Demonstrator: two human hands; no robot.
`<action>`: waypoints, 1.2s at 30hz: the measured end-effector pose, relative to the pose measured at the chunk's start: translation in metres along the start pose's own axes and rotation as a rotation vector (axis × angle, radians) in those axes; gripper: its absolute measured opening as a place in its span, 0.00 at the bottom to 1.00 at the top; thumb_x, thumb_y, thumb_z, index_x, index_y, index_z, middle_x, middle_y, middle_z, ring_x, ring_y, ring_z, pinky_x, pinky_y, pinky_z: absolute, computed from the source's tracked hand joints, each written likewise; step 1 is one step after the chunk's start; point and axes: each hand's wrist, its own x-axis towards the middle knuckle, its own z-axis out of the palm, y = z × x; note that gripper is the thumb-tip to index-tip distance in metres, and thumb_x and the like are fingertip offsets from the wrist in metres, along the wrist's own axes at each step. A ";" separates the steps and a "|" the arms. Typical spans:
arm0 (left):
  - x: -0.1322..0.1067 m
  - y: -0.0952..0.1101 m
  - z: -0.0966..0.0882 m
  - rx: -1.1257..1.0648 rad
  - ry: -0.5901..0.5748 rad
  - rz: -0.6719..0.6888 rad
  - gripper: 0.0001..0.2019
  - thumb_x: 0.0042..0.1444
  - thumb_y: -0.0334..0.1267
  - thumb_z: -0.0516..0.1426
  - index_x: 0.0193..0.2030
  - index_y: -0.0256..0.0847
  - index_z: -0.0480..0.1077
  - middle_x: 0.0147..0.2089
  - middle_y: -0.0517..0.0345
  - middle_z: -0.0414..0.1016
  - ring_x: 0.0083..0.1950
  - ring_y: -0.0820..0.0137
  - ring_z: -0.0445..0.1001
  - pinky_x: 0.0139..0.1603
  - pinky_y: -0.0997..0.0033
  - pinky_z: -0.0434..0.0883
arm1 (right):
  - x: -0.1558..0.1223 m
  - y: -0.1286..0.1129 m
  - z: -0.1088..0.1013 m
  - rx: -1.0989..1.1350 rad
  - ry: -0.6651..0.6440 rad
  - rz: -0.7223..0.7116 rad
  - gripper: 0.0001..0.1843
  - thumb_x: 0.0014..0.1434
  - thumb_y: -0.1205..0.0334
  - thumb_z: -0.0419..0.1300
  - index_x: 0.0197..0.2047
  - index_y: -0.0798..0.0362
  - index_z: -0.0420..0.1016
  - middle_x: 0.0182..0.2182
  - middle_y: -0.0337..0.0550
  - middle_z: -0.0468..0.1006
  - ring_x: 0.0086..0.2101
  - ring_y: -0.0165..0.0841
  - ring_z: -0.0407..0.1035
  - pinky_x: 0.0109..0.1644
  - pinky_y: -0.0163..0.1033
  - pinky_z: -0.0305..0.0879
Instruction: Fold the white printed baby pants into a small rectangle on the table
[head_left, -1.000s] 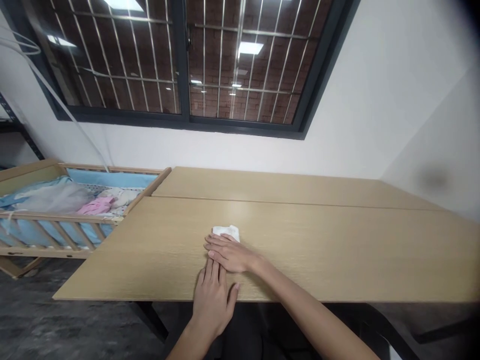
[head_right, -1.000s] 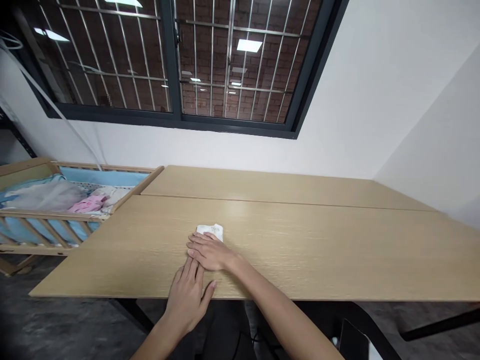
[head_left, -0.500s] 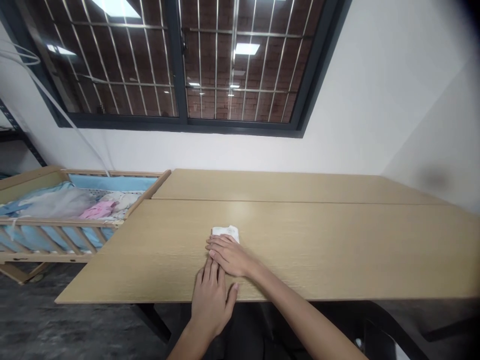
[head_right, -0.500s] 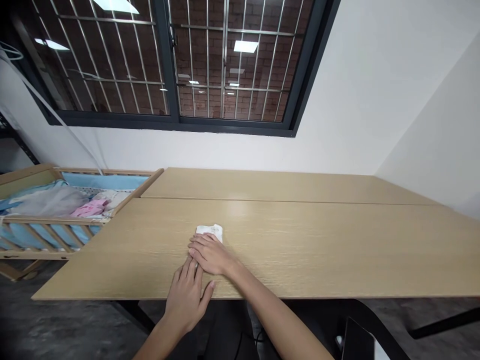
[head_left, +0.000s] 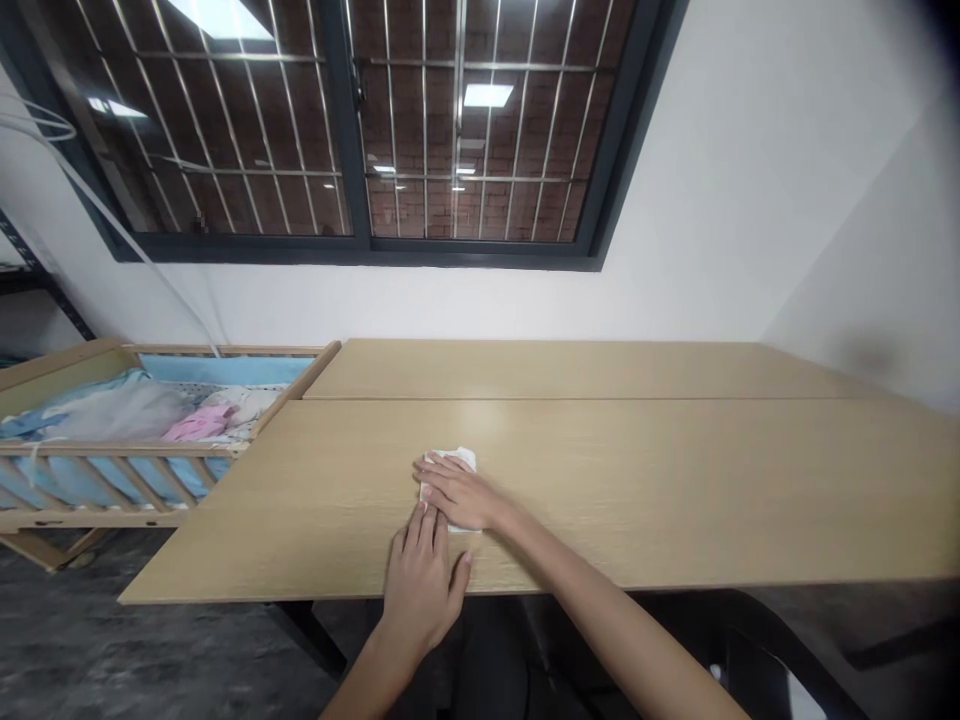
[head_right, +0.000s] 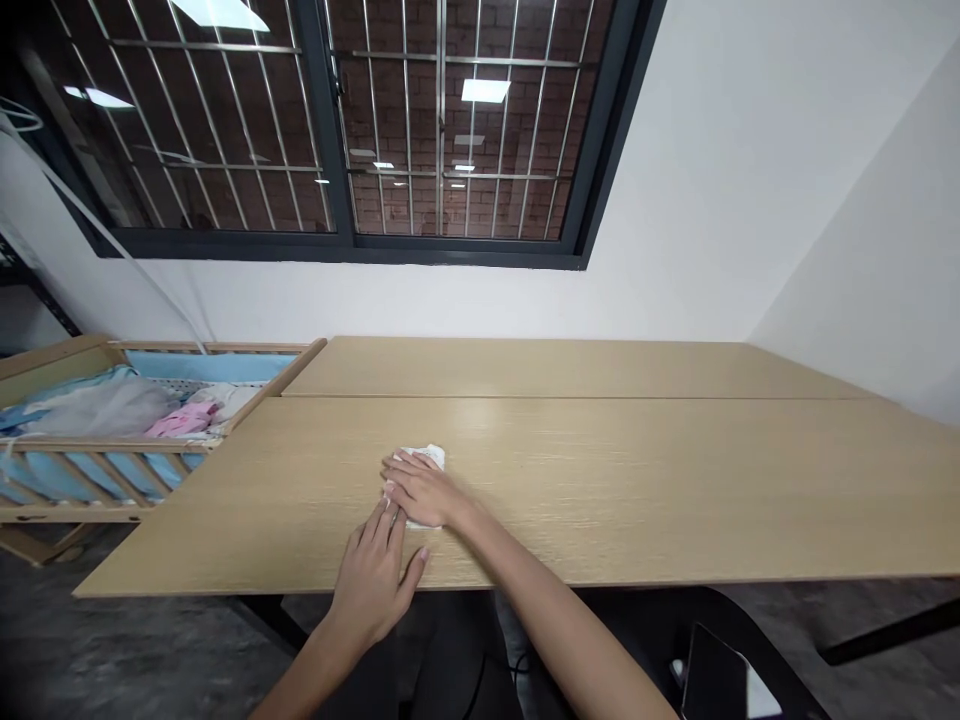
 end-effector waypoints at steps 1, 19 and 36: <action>0.001 -0.001 0.000 0.001 -0.007 -0.001 0.25 0.68 0.44 0.49 0.64 0.27 0.66 0.66 0.34 0.68 0.68 0.49 0.64 0.60 0.52 0.67 | 0.003 0.005 -0.002 -0.002 -0.020 0.023 0.31 0.75 0.45 0.39 0.72 0.49 0.62 0.72 0.45 0.55 0.73 0.39 0.42 0.75 0.50 0.36; 0.003 -0.010 -0.025 -0.078 -0.094 -0.044 0.15 0.69 0.40 0.50 0.54 0.36 0.73 0.54 0.44 0.77 0.55 0.53 0.73 0.54 0.52 0.69 | 0.007 0.019 -0.025 -0.059 0.181 0.298 0.17 0.65 0.52 0.62 0.49 0.56 0.78 0.45 0.53 0.76 0.45 0.40 0.71 0.50 0.41 0.65; 0.007 -0.051 -0.044 -0.501 -0.236 -0.512 0.25 0.64 0.40 0.53 0.67 0.39 0.56 0.54 0.45 0.76 0.52 0.55 0.77 0.49 0.61 0.70 | -0.009 -0.076 0.013 0.022 0.173 0.323 0.05 0.69 0.63 0.56 0.47 0.54 0.68 0.43 0.49 0.75 0.46 0.39 0.68 0.49 0.40 0.62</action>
